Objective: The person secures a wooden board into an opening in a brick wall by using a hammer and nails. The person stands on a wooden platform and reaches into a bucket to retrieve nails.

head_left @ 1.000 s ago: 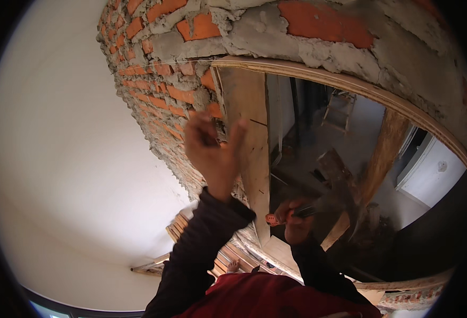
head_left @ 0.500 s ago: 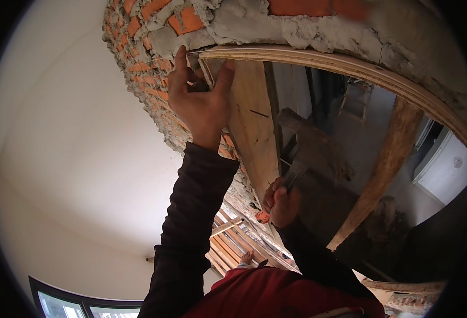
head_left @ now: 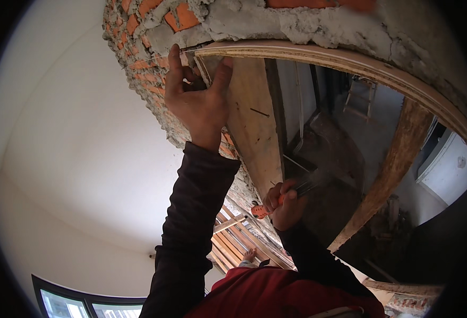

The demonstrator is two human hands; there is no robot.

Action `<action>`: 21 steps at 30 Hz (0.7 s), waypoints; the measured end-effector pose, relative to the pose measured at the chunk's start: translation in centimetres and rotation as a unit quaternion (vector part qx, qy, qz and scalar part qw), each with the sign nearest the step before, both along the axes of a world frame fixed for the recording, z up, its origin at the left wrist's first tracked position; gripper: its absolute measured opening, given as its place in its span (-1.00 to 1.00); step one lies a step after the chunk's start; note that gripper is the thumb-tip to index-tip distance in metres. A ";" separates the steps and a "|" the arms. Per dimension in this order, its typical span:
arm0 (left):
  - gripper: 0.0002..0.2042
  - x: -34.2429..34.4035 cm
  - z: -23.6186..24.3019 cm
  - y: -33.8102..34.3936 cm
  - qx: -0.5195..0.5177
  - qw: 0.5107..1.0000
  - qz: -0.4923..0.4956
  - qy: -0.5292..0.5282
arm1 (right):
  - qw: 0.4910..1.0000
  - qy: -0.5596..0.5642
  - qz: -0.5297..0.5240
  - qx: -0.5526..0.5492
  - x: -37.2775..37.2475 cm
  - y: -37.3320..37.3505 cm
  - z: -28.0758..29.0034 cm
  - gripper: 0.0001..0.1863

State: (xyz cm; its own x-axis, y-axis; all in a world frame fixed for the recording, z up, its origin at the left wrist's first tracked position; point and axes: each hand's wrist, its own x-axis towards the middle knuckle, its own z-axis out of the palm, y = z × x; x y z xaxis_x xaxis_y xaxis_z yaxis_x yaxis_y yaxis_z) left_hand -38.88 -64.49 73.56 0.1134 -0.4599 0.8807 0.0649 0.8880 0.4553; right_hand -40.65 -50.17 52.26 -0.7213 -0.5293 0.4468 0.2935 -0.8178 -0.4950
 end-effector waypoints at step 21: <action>-0.28 -1.0 -0.6 1.6 0.059 0.986 -0.120 0.100 | 0.713 0.579 -0.267 0.291 -0.5 3.3 14.9 -0.58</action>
